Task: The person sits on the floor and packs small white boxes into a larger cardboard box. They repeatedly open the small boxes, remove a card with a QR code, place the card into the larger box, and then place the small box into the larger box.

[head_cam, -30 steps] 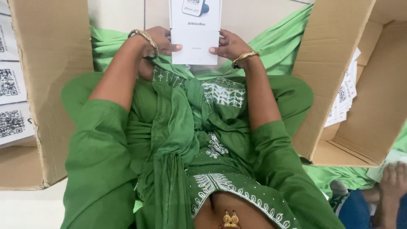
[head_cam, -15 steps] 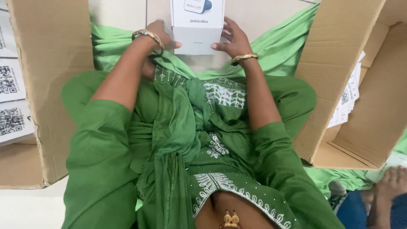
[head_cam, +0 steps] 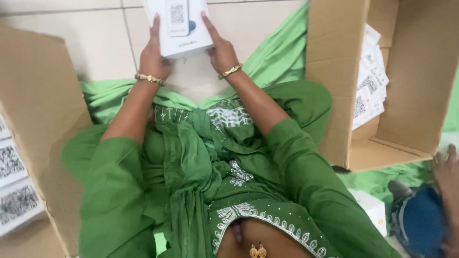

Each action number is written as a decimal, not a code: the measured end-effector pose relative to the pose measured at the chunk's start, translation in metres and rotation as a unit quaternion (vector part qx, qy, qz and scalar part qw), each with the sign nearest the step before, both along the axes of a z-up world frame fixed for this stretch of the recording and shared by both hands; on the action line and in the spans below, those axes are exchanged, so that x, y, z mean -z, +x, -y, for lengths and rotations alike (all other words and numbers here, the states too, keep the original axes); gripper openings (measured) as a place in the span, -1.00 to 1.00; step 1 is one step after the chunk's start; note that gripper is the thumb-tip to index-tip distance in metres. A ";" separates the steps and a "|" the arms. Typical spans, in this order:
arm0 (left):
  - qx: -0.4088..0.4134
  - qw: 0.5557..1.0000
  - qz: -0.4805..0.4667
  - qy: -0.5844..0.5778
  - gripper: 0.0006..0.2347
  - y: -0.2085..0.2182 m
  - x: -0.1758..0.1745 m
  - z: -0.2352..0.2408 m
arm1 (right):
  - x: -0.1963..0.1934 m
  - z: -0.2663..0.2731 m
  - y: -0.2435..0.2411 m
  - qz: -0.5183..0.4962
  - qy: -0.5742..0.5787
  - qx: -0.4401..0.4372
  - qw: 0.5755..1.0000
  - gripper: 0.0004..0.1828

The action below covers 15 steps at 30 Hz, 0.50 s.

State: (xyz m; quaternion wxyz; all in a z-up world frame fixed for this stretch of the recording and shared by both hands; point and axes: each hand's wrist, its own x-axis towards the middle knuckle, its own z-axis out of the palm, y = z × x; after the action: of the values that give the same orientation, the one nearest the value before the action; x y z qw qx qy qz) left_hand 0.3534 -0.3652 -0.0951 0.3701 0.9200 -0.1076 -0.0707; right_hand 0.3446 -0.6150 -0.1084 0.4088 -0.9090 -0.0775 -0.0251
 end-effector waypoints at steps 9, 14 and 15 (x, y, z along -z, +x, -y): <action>0.164 0.933 -0.062 -0.314 -0.13 -0.043 -0.157 0.084 | -0.191 0.072 -0.124 0.079 0.065 0.167 0.981 0.05; 0.370 0.857 0.028 -0.359 -0.34 -0.117 -0.225 0.217 | -0.287 0.170 -0.292 0.158 -0.015 0.282 0.946 -0.11; 0.394 0.851 0.060 -0.341 -0.34 -0.141 -0.235 0.244 | -0.299 0.180 -0.331 0.163 -0.060 0.323 0.930 -0.13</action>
State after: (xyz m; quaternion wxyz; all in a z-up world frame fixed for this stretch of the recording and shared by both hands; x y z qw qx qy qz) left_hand 0.2122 -0.6096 0.1397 0.5947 0.6188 -0.5005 -0.1141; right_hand 0.0131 -0.7954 0.1910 0.3047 -0.8912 0.1533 -0.2991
